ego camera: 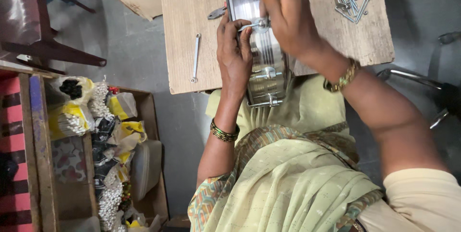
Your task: The person assembles or repairs a small drum by attaching metal hardware to the shell using a wrench and pliers, then tests the drum by striking the tiger-graphic drumhead.
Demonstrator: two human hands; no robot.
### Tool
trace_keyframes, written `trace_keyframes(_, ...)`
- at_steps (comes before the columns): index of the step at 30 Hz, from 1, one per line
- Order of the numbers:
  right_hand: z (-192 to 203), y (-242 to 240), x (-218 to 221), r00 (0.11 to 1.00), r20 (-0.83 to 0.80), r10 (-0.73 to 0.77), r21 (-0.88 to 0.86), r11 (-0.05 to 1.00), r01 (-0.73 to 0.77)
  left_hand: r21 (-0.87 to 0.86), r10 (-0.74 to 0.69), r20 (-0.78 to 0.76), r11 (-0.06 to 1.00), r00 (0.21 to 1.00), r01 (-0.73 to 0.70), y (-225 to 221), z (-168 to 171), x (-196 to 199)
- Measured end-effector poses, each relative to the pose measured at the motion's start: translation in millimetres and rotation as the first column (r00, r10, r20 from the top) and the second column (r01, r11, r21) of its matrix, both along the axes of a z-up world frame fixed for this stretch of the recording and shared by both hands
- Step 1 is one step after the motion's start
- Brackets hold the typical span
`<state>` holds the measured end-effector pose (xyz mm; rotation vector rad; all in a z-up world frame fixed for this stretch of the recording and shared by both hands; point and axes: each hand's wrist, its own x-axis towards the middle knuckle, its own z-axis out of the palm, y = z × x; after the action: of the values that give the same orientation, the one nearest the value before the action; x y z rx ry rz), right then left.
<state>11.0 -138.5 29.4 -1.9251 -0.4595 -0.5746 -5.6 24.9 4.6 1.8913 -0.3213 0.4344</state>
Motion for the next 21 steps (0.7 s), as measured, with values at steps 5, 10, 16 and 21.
trace_keyframes(5, -18, -4, -57, 0.924, 0.344, 0.169, -0.345, 0.938, -0.043, 0.005, -0.006, 0.127, 1.0, 0.992, 0.005, 2, -10, 6)
trace_keyframes(10, -11, -12, -59, 0.951, 0.262, 0.162, -0.135, 0.982, -0.13, -0.026, 0.013, 0.101, 1.0, 0.995, -0.011, -3, -13, 5)
trace_keyframes(16, 16, -25, -11, 0.983, -0.1, 0.156, 0.285, 0.951, -0.121, -0.048, 0.041, 0.071, 0.998, 0.997, -0.038, -9, -7, 3)
trace_keyframes(21, 23, -18, 27, 0.951, -0.286, 0.12, 0.186, 0.98, -0.068, -0.026, 0.05, 0.119, 0.999, 0.992, -0.047, -9, -9, 5)
